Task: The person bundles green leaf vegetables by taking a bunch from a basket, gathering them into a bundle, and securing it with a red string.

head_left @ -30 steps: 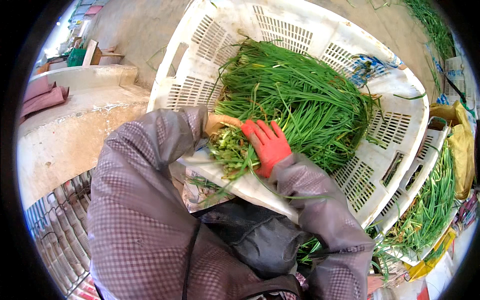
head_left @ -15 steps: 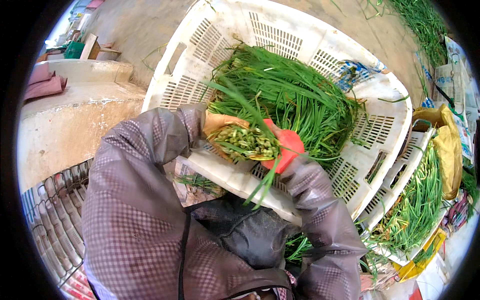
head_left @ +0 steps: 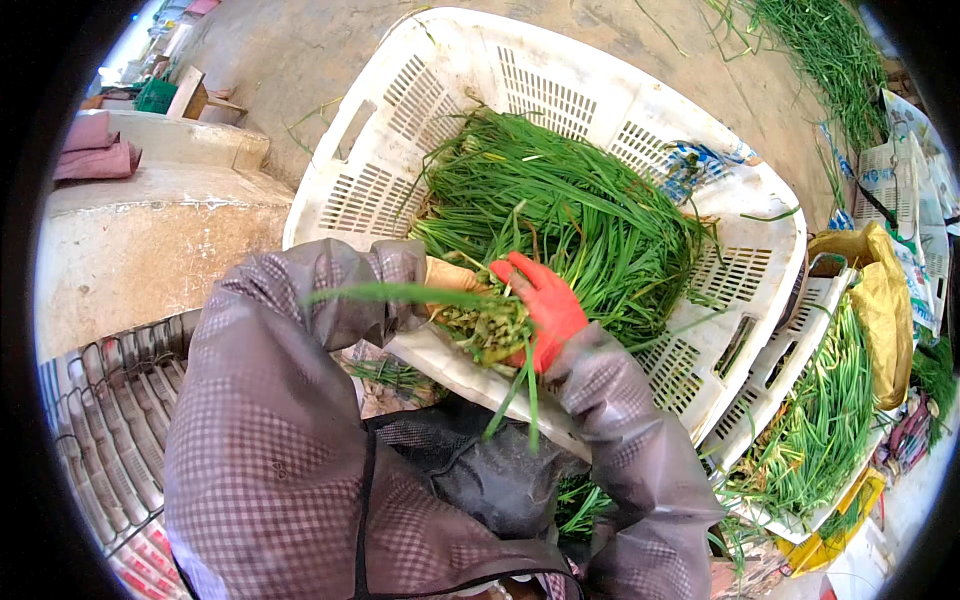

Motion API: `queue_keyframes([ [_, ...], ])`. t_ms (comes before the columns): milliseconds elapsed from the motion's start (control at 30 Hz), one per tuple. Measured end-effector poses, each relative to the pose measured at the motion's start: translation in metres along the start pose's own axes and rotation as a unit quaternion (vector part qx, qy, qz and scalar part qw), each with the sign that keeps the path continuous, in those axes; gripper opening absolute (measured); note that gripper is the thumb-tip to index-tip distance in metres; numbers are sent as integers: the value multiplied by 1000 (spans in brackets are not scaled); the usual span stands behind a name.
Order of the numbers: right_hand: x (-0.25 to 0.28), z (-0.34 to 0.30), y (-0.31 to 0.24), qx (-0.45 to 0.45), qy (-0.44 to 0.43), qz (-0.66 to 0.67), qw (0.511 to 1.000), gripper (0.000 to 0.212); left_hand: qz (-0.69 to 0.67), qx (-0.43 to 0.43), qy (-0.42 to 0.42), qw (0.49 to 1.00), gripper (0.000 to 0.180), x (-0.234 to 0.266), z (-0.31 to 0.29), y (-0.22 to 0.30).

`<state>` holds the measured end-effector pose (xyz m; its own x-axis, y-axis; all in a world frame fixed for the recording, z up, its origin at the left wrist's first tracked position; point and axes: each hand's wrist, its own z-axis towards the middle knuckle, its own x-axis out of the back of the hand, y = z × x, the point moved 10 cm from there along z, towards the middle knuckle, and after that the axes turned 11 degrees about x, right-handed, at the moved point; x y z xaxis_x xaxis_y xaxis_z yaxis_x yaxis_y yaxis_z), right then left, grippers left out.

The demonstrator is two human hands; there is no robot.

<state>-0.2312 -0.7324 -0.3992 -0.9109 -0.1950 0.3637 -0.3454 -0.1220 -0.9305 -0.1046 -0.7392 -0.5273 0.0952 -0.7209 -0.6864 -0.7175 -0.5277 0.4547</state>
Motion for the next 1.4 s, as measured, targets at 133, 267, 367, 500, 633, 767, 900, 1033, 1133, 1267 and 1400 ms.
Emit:
queue_keyframes([
  [133, -6, -1, -20, 46, -76, -157, 984, 110, 186, -28, 40, 981, 26, -10, -3, 25],
  [267, -7, 11, -21, 71, -48, -91, 992, 95, 321, 7, 69, 945, 27, -22, -4, 48],
  [367, 2, 6, 25, -79, 92, 233, 965, 55, 73, 148, 102, 981, 35, 0, -11, 25],
  [500, -28, -18, 58, -236, 151, 804, 524, 39, 40, 297, 158, 941, 55, 46, -42, -10],
  [633, 56, -40, 58, 3, 180, 415, 892, 77, 502, 327, 397, 696, 96, 116, -94, 40],
  [767, 82, -52, 65, 5, 224, 360, 906, 73, 626, 133, 428, 638, 124, 78, -81, 116],
  [900, 80, -50, 68, -16, 240, 369, 898, 71, 640, 48, 419, 643, 123, 17, -17, 130],
  [1033, 71, -44, 64, -9, 229, 328, 916, 69, 241, -208, 243, 916, 116, -20, 50, 123],
  [1133, 69, -38, 49, 67, 226, 327, 915, 84, 290, -320, 299, 851, 96, -32, 71, 114],
  [1267, 43, -35, 58, 23, 225, 460, 859, 102, -430, -238, -134, 860, 49, -46, 111, 78],
  [1400, 11, -37, 57, -76, 201, 481, 850, 56, -529, -194, -178, 807, 45, -72, 95, 78],
])
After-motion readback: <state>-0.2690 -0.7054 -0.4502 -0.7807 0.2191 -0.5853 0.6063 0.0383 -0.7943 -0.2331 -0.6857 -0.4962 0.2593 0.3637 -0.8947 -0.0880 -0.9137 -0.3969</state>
